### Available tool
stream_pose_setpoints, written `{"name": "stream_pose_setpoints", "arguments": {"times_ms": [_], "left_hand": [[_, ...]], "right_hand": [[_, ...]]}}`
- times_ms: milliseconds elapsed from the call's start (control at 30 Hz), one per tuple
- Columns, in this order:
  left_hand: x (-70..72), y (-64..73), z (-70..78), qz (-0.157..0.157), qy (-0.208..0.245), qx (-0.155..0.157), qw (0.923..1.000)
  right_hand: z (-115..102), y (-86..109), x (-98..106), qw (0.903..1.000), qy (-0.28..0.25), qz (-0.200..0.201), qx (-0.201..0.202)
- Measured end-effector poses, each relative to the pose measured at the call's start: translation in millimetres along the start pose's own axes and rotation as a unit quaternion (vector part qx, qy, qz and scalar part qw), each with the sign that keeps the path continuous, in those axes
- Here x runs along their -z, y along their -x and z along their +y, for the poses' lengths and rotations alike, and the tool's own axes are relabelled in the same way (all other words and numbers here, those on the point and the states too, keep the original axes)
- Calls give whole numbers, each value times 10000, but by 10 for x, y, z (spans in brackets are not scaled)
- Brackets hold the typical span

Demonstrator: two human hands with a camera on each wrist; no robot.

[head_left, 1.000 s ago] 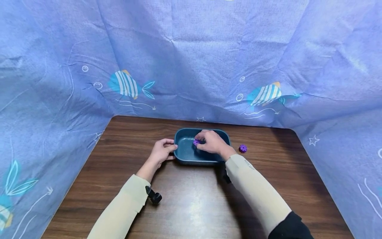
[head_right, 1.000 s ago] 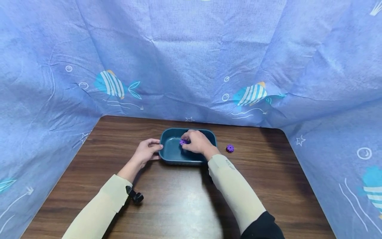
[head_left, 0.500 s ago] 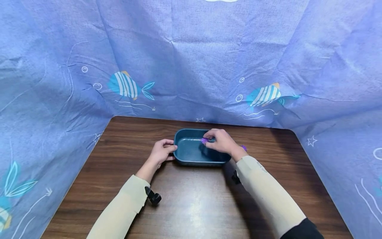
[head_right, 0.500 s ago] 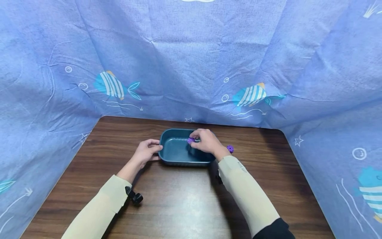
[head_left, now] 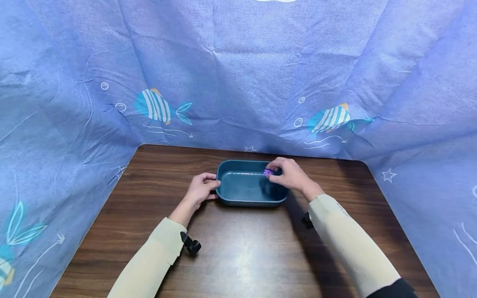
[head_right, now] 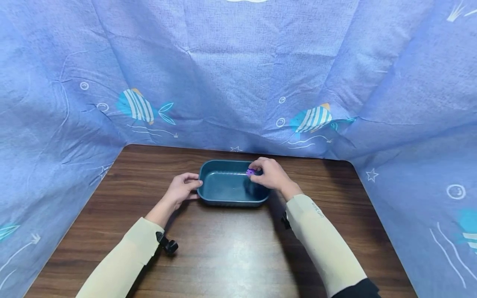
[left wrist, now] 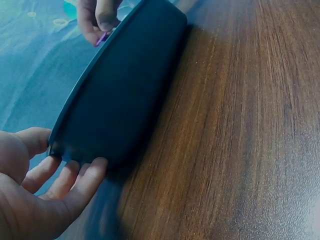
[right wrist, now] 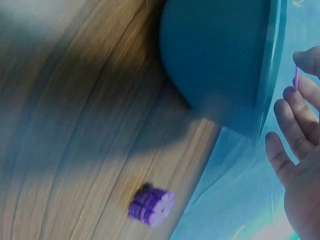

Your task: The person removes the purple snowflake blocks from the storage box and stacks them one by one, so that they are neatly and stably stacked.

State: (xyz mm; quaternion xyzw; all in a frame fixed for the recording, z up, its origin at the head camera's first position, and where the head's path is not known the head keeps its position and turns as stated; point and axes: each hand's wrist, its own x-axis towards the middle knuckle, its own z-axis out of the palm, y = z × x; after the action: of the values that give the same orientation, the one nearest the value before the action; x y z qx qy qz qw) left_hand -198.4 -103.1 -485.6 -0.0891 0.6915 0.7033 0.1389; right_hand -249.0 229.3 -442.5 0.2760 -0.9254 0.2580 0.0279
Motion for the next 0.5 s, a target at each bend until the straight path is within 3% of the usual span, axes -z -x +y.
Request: {"name": "stream_pose_setpoints", "arguments": {"times_ms": [500], "left_hand": [[-18,67,-26,55,-31,-107,9999]], "right_hand": [[289,376,145,9983,-165,458,-325]]}}
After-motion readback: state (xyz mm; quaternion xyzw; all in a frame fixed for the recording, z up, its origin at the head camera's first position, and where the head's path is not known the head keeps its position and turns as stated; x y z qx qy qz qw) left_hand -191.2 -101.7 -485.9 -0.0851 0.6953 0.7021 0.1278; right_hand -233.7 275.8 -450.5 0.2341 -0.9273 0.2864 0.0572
